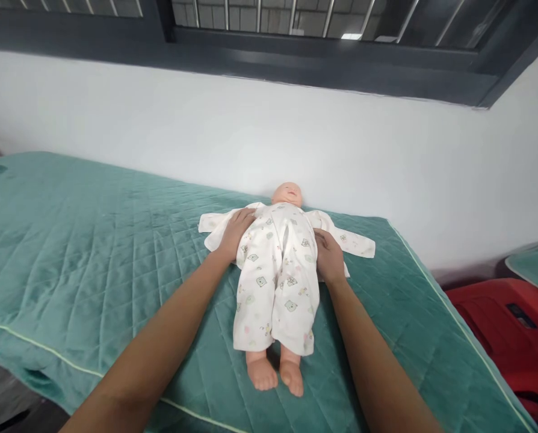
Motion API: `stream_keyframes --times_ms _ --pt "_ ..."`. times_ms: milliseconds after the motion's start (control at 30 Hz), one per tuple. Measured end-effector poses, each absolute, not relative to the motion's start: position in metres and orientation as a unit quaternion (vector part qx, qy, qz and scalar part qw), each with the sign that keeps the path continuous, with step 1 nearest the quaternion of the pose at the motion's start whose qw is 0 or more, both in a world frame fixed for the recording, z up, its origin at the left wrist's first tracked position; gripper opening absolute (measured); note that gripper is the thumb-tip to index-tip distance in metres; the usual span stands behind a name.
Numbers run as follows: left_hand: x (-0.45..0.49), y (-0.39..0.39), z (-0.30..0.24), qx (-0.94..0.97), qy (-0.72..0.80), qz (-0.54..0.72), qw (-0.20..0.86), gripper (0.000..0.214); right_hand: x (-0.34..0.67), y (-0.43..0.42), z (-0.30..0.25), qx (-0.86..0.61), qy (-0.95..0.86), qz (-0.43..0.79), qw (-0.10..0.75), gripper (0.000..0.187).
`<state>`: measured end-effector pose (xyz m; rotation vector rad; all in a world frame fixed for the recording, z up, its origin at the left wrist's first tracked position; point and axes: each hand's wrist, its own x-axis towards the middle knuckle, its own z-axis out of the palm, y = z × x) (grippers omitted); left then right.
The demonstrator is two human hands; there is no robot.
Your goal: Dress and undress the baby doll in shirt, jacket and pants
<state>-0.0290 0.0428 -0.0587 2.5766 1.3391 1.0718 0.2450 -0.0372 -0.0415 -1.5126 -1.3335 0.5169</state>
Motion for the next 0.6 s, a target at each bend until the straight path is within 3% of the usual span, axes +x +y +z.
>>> stream_keyframes --times_ms 233,400,533,600 --pt "-0.028 0.038 -0.057 0.828 0.441 0.344 0.038 0.031 0.257 -0.025 -0.037 -0.662 -0.563 0.227 0.440 0.029" --pt "-0.014 0.022 -0.042 0.772 0.518 0.366 0.033 0.019 0.260 -0.023 -0.029 -0.614 -0.572 0.310 0.447 0.026" --pt "-0.005 0.012 -0.033 0.695 0.498 0.482 0.190 0.002 0.248 -0.032 -0.017 -0.562 -0.524 0.431 0.473 0.030" --pt "-0.003 0.008 -0.035 0.633 0.451 0.547 0.311 0.008 0.239 -0.039 -0.009 -0.533 -0.492 0.489 0.485 0.034"
